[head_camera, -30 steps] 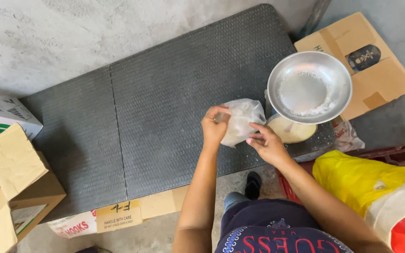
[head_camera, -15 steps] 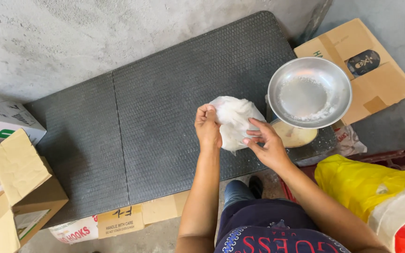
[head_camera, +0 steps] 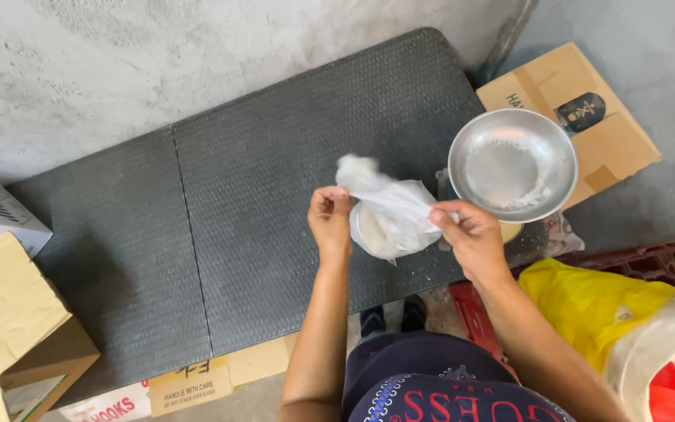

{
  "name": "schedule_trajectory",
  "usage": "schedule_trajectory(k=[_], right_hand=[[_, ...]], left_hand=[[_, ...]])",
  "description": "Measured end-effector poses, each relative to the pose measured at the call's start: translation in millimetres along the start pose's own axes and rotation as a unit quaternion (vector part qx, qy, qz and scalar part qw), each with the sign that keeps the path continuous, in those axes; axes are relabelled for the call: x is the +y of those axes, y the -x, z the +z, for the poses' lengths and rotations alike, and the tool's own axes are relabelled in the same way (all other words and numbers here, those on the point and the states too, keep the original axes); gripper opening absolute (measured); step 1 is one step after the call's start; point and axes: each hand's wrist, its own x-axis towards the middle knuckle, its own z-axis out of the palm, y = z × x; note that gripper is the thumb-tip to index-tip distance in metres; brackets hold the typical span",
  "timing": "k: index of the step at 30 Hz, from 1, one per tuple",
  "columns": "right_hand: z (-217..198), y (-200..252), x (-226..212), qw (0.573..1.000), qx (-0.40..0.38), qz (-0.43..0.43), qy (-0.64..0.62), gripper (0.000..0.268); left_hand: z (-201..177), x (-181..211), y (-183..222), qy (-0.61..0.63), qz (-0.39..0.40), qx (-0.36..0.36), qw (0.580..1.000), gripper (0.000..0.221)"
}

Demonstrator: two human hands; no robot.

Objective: Weigh portions of white powder into small plastic bags and place them into a shipping box.

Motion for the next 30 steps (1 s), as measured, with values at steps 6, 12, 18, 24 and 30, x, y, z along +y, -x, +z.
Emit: schedule_trajectory(k=[6, 12, 18, 24, 30], right_hand=[[1, 8, -28, 0.991, 0.019, -0.059, -0.122, 0.014], [10, 13, -18, 0.985, -0.009, -0.074, -0.154, 0.013], [2, 16, -11, 0.985, -0.037, -0.017, -0.170, 0.006], [11, 11, -34, 0.986, 0.007, -0.056, -0.157, 0.007], [50, 0, -55, 0.991, -0.054, -0.001, -0.126, 0.050]], left_hand=[[18, -6, 24, 0.002, 0.009, -0.147, 0.989, 0.012], [49, 52, 64, -0.075, -0.125, -0.264, 0.953, 0.028], [48, 37, 57, 0.013, -0.142, -0.276, 0.951, 0.008], [19, 36, 37, -0.008, -0.108, -0.228, 0.968, 0.006], [11, 76, 45, -0.065, -0.042, -0.317, 0.945, 0.010]])
